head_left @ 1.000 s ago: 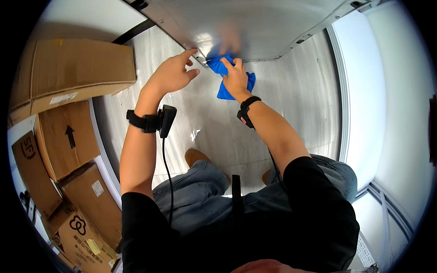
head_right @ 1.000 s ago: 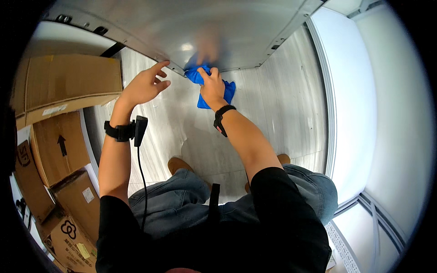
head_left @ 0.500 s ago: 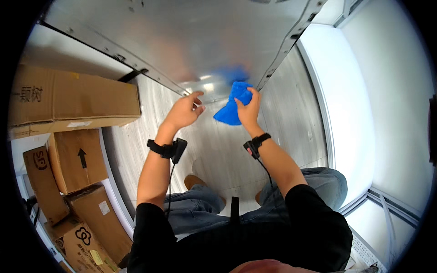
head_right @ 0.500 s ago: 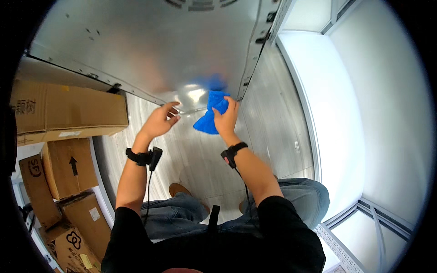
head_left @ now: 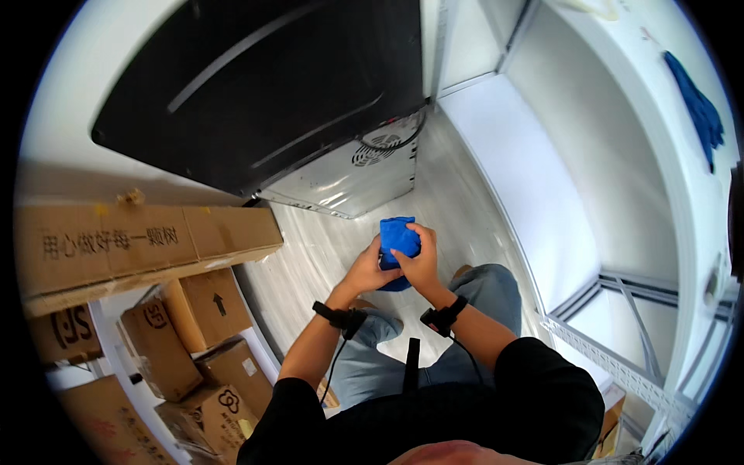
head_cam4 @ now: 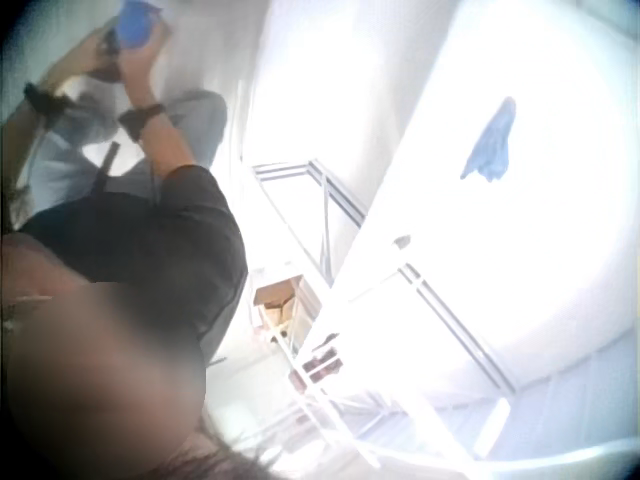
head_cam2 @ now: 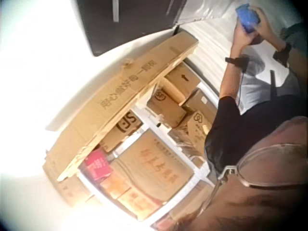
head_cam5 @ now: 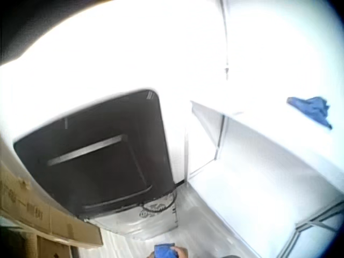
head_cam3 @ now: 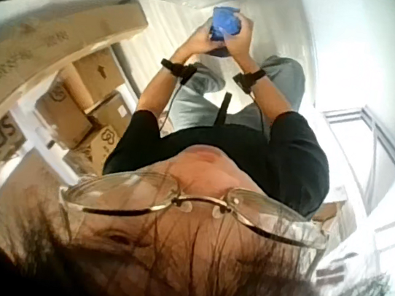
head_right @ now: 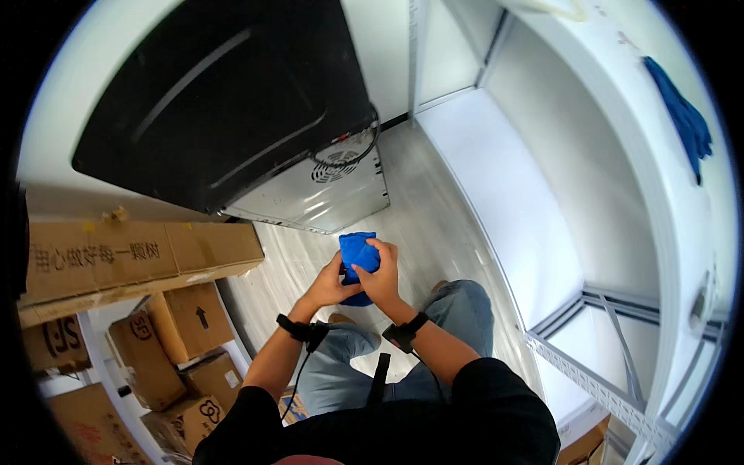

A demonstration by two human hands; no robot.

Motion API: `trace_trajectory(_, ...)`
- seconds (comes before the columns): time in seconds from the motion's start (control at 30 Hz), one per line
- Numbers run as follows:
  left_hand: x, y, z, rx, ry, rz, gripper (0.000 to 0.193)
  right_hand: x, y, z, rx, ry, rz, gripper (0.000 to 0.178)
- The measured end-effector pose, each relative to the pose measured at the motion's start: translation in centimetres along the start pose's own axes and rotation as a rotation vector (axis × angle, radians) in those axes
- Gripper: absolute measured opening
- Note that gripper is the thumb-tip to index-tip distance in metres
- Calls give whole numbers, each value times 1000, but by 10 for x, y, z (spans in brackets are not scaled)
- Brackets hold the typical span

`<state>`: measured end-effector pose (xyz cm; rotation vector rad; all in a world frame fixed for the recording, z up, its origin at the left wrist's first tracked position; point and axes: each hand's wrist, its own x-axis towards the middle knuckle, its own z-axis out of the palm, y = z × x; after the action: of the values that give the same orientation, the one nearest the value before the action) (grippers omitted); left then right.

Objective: The person uses a screwdriver to fasten screws into a white metal panel, then wipes the surface with a blue cloth, and finally secures a beige and black appliance to the panel with screws.

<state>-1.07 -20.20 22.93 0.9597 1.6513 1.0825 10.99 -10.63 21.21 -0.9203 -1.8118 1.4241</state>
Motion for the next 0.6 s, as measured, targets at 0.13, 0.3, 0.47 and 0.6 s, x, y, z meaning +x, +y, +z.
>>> trace_trajectory(0.13,-32,94,18,-37,94,-3,79,0,-121,-61,-42,-139,64,63)
trace_trajectory(0.3,-52,185,33,-263,75,49,58,5,-223,-141,42,-381,132,66)
trace_trajectory(0.47,-47,298,55,-299,-66,77,40,-9,-286,-219,-117,-185,118,68)
trace_trajectory(0.6,-40,344,83,-318,-209,16,40,-48,-316,-274,-311,-57,278,68)
